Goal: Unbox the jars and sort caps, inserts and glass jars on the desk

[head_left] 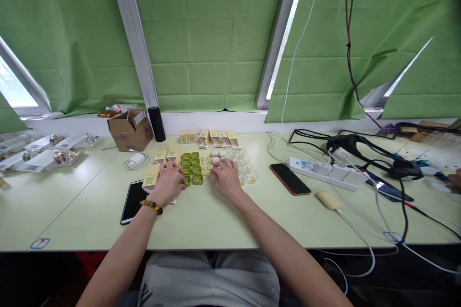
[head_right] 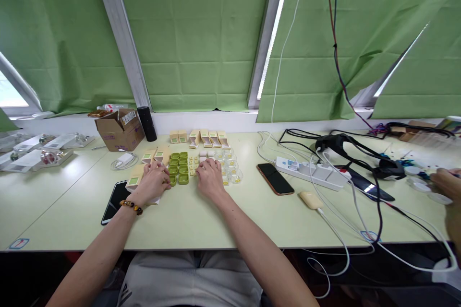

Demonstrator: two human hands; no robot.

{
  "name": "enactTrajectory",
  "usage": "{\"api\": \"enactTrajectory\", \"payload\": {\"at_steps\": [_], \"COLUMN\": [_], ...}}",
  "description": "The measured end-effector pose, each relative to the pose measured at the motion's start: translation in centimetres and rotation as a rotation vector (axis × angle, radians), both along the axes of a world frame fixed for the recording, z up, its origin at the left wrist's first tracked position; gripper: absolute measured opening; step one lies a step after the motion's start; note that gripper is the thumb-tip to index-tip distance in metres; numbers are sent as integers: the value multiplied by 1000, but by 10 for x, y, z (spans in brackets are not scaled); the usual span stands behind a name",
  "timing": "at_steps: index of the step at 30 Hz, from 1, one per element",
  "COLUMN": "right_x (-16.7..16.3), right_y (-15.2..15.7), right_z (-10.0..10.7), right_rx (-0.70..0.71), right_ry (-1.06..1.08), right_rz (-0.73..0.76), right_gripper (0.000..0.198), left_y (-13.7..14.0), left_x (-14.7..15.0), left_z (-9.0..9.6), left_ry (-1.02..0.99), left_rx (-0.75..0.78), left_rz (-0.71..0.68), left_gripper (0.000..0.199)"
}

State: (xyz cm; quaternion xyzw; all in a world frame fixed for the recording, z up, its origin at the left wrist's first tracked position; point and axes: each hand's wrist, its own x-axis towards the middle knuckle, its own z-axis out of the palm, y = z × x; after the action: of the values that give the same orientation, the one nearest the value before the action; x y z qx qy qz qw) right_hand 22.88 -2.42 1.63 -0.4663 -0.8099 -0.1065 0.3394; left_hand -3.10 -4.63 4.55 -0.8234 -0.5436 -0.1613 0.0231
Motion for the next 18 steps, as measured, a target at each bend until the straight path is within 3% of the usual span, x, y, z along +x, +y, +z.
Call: {"api": "enactTrajectory", "payload": {"at_steps": [18], "right_x": [2], "right_y": [1], "right_z": [-1], "right_rx": [-12], "right_ry": [35], "right_rz": [-36], "right_gripper": [23], "left_y": [3], "left_x": [0], "left_z": [-5], "left_ry": [-10], "left_rx": [21], "left_rz": [5], "left_gripper": [9]}}
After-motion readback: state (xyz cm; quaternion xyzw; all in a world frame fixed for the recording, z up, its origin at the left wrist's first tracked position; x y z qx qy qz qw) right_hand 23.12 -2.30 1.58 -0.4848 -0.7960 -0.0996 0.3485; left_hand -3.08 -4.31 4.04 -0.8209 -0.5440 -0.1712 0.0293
